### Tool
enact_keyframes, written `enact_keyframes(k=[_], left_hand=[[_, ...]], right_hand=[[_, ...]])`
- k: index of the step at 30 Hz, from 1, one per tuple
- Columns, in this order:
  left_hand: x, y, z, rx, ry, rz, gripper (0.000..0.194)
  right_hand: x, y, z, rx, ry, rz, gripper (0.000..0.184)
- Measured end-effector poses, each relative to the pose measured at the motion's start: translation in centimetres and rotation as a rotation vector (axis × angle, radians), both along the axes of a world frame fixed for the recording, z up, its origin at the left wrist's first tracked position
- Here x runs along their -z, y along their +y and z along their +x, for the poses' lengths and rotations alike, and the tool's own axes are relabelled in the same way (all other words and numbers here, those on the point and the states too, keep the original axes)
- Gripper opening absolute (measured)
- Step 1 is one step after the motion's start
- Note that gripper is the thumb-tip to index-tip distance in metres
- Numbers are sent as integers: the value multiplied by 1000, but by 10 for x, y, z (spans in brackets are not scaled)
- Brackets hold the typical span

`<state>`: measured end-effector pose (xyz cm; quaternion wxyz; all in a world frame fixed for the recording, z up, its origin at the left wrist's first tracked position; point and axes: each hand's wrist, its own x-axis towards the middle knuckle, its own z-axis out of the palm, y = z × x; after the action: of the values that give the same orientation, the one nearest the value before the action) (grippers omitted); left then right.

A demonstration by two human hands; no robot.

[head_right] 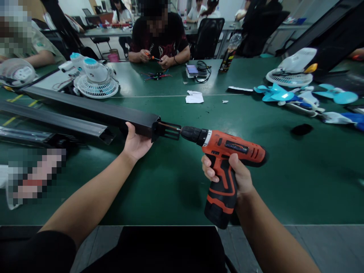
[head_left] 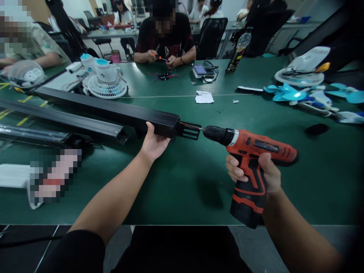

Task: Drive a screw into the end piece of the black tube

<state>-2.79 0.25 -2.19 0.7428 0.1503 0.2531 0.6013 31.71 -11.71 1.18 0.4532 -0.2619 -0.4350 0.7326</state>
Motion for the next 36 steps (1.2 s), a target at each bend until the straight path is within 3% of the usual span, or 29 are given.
enact_keyframes(k=[12, 20, 27, 36], left_hand=[[-2, -1, 0, 22, -35, -7, 80], [-5, -2, 1, 14, 8, -7, 81], [-1, -1, 0, 8, -13, 0, 83], [2, 1, -1, 10, -35, 8, 83]], right_hand=[[1, 3, 2, -73, 1, 32, 70], [1, -1, -2, 37, 28, 6, 67], [-3, 0, -2, -36, -3, 13, 70], [2, 1, 0, -2, 43, 17, 68]])
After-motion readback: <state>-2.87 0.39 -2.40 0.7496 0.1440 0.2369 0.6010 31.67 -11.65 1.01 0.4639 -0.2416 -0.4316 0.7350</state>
